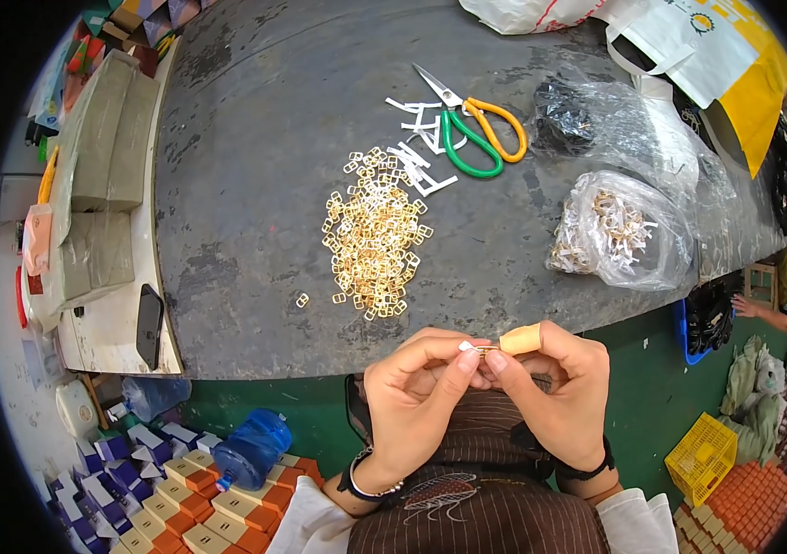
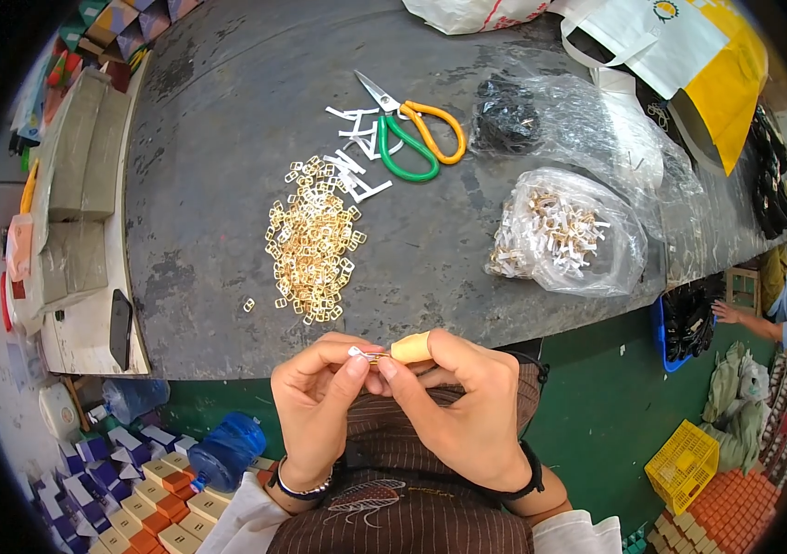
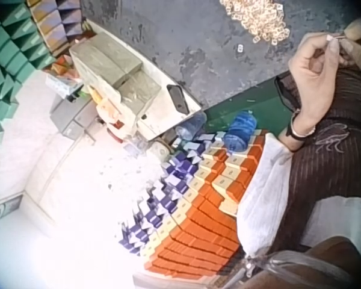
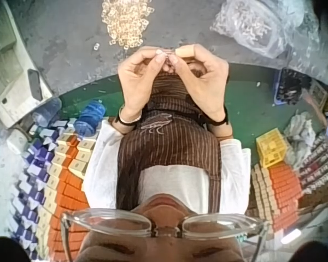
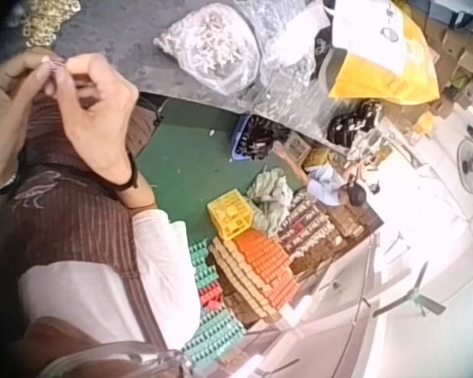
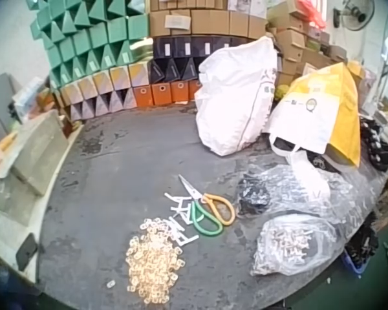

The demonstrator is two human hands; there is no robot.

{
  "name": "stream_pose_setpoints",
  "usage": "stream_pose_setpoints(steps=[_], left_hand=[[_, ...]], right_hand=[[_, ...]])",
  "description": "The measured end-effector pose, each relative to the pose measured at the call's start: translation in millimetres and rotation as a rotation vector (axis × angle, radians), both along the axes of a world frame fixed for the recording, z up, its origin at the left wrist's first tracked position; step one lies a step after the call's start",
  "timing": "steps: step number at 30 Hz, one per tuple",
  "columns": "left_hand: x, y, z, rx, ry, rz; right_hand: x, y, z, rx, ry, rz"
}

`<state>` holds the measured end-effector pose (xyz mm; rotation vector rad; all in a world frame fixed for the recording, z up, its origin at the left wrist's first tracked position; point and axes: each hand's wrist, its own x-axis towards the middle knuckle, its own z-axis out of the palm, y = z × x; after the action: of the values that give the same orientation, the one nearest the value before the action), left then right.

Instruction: Assembling small metal buckle components for footwear by sliding a metal pin and bar together.

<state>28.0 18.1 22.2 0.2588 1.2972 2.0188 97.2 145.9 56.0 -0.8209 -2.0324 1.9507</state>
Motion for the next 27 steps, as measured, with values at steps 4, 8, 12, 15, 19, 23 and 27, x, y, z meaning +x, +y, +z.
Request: stream_pose_setpoints(steps=[4, 8, 12, 15, 19, 23, 27], left_hand=[[1, 1, 1, 0.008, -0.018, 0.017], [1, 6, 10, -0.038, -0.013, 0.067], [-2, 1, 3, -0.045, -0.010, 0.055], [-4, 0, 0, 0.009, -0.076, 0.031], [-5, -1, 3, 0.014, -0.106, 0.014], [-6, 0, 8, -0.080, 0.030, 0.014], [-4, 0, 6, -0.224, 0.240, 0.074]], right_hand=[[-1, -1, 1, -0.047, -0.013, -0.006], [-2, -4, -1, -0.046, 0.013, -0.026], [-2, -2, 0, -0.049, 0.015, 0.004], [-3, -3, 1, -0.068, 0.021, 0.003], [-4, -3, -1, -0.113, 0.016, -0.019], [-4, -3, 0, -0.152, 0.008, -0.030], [-3, -4, -2, -0.144, -0.028, -0.022]])
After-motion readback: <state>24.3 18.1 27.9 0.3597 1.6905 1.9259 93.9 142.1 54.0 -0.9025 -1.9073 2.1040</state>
